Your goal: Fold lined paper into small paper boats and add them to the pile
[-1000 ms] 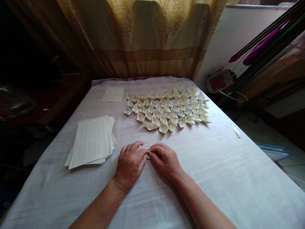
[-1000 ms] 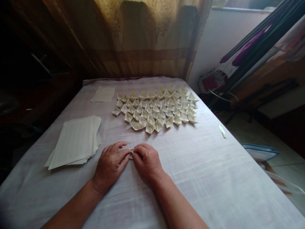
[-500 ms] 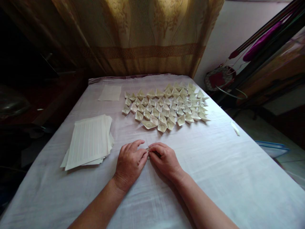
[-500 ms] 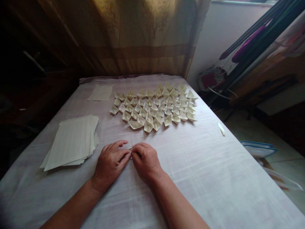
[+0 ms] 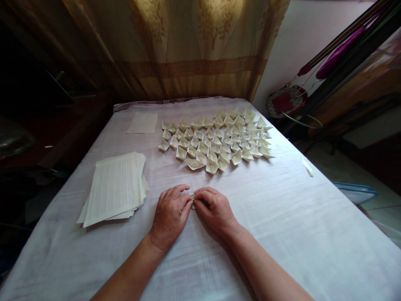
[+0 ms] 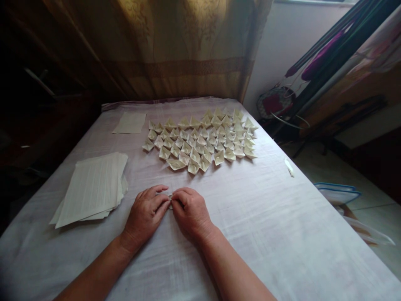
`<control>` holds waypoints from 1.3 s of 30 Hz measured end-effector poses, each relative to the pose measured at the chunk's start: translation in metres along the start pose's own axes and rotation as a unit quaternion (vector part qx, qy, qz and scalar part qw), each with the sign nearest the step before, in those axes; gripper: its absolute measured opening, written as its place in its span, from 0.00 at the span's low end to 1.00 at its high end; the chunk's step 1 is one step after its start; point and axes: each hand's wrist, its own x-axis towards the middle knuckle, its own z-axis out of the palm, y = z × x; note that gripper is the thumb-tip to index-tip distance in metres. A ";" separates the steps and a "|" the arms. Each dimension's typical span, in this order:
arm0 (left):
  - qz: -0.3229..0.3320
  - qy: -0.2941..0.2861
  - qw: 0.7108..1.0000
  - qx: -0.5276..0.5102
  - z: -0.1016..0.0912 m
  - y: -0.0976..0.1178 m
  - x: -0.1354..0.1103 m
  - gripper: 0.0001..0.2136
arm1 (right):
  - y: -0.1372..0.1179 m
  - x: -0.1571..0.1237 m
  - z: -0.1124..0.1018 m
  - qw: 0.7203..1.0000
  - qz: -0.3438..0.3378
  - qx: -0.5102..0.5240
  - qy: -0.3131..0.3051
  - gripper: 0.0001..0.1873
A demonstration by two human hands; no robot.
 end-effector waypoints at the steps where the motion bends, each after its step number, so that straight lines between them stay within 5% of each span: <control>1: 0.003 -0.003 1.000 0.001 -0.001 -0.001 0.000 0.06 | 0.000 0.000 0.000 1.000 0.002 0.001 0.001 0.08; 10: -0.012 -0.014 1.000 0.011 -0.004 -0.005 -0.004 0.09 | -0.005 0.000 -0.002 0.999 0.024 -0.025 0.017 0.08; 17: 0.036 -0.014 0.999 -0.020 -0.004 -0.016 -0.006 0.07 | -0.001 0.001 -0.006 0.995 0.072 -0.060 0.018 0.13; 26: 0.083 0.002 0.996 -0.029 -0.007 -0.006 -0.005 0.05 | -0.016 0.013 -0.021 0.975 0.156 -0.108 -0.117 0.06; 39: 0.106 0.006 0.994 -0.002 -0.004 -0.007 -0.006 0.03 | -0.017 0.016 -0.025 0.968 0.187 -0.111 -0.123 0.08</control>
